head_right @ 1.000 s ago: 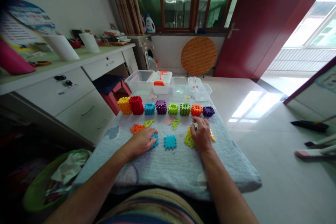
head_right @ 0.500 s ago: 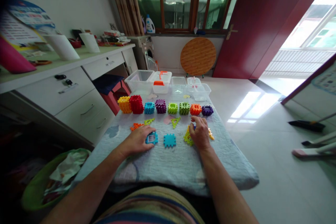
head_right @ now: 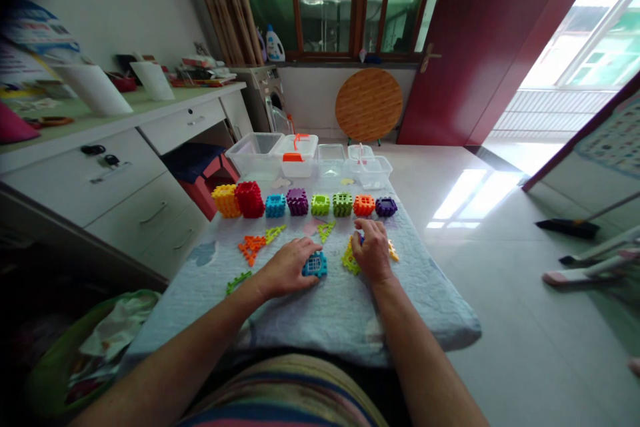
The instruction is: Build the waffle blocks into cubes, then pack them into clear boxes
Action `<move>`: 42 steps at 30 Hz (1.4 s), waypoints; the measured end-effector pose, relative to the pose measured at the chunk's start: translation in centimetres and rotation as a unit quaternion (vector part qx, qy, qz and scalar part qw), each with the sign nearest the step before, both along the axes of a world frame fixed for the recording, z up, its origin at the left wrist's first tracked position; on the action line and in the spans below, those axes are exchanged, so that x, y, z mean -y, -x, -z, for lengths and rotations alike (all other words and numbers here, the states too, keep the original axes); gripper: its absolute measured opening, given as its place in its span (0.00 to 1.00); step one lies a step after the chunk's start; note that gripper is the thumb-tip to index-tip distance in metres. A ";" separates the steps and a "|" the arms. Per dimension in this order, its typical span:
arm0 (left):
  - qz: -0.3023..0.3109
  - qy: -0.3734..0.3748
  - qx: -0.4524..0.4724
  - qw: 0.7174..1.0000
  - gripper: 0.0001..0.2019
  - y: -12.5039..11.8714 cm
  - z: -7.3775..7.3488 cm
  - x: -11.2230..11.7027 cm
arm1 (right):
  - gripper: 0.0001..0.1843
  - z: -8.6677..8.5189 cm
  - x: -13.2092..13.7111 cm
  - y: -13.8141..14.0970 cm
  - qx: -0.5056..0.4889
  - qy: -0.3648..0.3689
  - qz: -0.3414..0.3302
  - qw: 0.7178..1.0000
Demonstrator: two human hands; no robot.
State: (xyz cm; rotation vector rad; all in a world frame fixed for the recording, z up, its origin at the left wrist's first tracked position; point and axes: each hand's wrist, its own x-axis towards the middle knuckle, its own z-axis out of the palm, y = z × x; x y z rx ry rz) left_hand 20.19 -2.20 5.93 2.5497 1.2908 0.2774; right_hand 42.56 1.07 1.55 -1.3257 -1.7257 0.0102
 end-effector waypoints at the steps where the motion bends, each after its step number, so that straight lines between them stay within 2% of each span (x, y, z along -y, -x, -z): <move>1: 0.003 0.003 0.017 1.000 0.27 0.2 0.1 0.1 | 0.11 -0.1 0.1 0.0 0.000 0.001 -0.002 1.000; 3: 0.004 -0.003 0.069 0.998 0.31 1.0 0.0 0.3 | 0.11 -0.7 0.5 0.2 0.006 0.008 -0.018 1.000; 5: -0.015 -0.024 0.126 0.992 0.30 2.5 -0.4 0.3 | 0.12 -1.7 1.2 0.7 0.034 0.034 -0.066 0.997; 7: -0.061 -0.050 0.170 0.982 0.24 4.5 -0.8 0.1 | 0.18 -3.0 2.1 1.5 0.086 0.081 -0.148 0.982; 10: -0.149 -0.089 0.209 0.962 0.17 8.3 -0.9 -0.8 | 0.30 -4.4 3.1 3.2 0.166 0.142 -0.247 0.944; 13: -0.227 -0.128 0.224 0.939 0.14 11.9 0.2 -2.0 | 0.35 -4.9 3.4 4.9 0.228 0.172 -0.263 0.922; 17: -0.301 -0.151 0.233 0.912 0.13 14.6 2.7 -2.9 | 0.25 -4.7 2.8 6.0 0.295 0.203 -0.233 0.904; 19: -0.314 -0.140 0.239 0.908 0.12 15.0 3.7 -3.1 | 0.21 -4.7 2.6 6.0 0.320 0.216 -0.224 0.895; 22: -0.319 -0.130 0.261 0.902 0.11 15.0 4.4 -3.2 | 0.21 -5.0 2.5 5.9 0.344 0.243 -0.222 0.879; 27: -0.325 -0.129 0.298 0.888 0.10 15.0 4.6 -3.3 | 0.21 -5.5 2.5 6.3 0.356 0.284 -0.231 0.859; 30: -0.332 -0.124 0.311 0.882 0.10 15.0 4.7 -3.1 | 0.20 -6.5 1.5 7.0 0.349 0.270 -0.248 0.863; 36: -0.349 -0.113 0.323 0.873 0.10 15.1 4.8 -2.9 | 0.26 -10.3 -4.5 10.8 0.302 0.165 -0.227 0.911; 39: -0.360 -0.100 0.343 0.862 0.10 15.1 4.8 -3.0 | 0.27 -11.4 -8.0 13.6 0.320 0.148 -0.211 0.912; 42: -0.368 -0.086 0.367 0.850 0.10 15.2 4.9 -3.1 | 0.28 -11.3 -10.8 16.0 0.353 0.157 -0.184 0.904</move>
